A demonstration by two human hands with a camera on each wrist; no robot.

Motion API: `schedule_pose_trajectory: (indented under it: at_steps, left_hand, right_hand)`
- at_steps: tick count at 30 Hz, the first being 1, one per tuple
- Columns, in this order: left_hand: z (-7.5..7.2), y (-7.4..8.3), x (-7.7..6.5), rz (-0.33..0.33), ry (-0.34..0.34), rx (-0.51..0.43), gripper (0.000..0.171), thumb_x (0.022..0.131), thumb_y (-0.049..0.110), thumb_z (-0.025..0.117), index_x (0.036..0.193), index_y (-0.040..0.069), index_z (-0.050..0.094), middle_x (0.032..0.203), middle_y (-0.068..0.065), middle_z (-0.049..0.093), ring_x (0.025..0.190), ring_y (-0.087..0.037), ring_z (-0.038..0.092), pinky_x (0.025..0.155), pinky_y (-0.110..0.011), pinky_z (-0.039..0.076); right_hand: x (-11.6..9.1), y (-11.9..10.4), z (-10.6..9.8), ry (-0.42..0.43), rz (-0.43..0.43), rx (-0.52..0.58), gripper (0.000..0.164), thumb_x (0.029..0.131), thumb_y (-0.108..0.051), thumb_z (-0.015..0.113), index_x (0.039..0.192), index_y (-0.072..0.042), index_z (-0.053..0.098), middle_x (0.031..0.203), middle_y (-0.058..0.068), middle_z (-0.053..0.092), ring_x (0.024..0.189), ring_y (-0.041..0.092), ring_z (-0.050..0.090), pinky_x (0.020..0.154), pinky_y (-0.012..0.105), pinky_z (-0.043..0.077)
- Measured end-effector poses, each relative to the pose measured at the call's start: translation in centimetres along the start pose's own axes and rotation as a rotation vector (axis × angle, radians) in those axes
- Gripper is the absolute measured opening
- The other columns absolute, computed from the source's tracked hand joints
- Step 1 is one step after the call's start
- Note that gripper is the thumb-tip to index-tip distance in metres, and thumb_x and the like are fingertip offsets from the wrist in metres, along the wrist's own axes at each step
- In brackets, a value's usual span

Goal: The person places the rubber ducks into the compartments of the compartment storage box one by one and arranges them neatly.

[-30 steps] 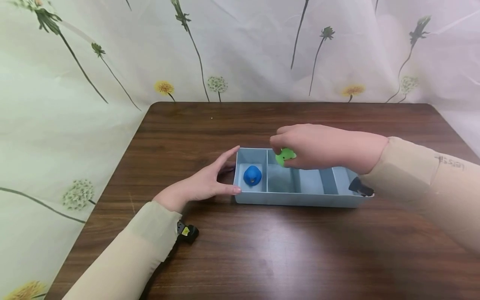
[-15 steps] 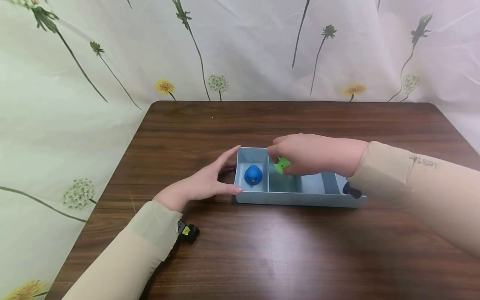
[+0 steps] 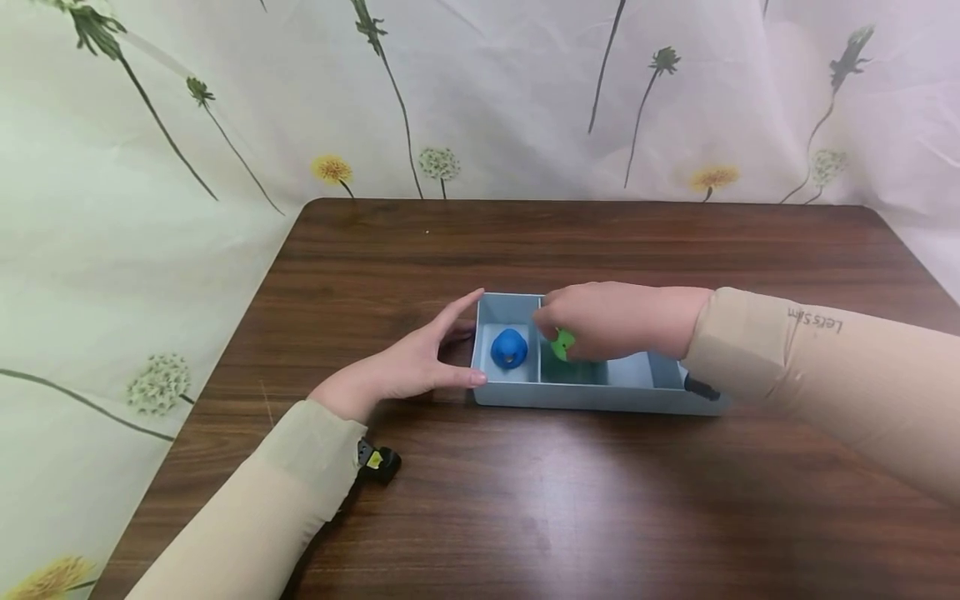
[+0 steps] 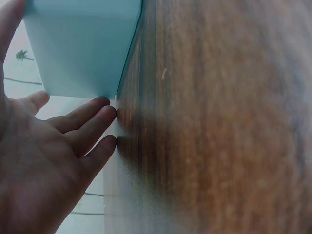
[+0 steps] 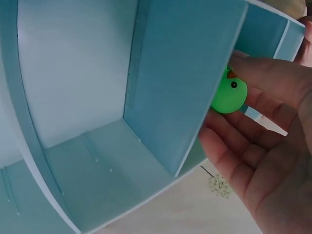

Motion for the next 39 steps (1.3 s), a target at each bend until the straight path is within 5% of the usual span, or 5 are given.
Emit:
schedule_pose_trajectory:
  at_steps: [19,39]
  left_hand:
    - [0.0,0.1,0.1,0.011,-0.001,-0.001,0.102,0.085,0.032,0.08,0.157,0.039,0.008,0.15,-0.01,0.039,0.14,-0.024,0.033,0.113,-0.053,0.023]
    - [-0.1,0.0,0.0,0.009,0.001,-0.005,0.102,0.084,0.031,0.08,0.157,0.039,0.008,0.149,-0.01,0.04,0.139,-0.023,0.032,0.114,-0.052,0.022]
  right_hand:
    - [-0.1,0.4,0.6,0.107,-0.064,0.017,0.029,0.081,-0.01,0.083,0.107,-0.009,0.071,0.094,0.003,0.065,0.085,0.018,0.062,0.076,0.032,0.055]
    - [0.5,1.1,1.7,0.115,-0.022,0.034,0.031,0.081,-0.01,0.083,0.109,-0.009,0.071,0.096,0.002,0.065,0.09,0.019,0.062,0.078,0.035,0.056]
Point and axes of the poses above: each hand's wrist, its own x-axis towards the middle knuckle, its own z-axis out of the palm, y = z × x, the point moved 8 cm from there along x, towards the middle knuckle
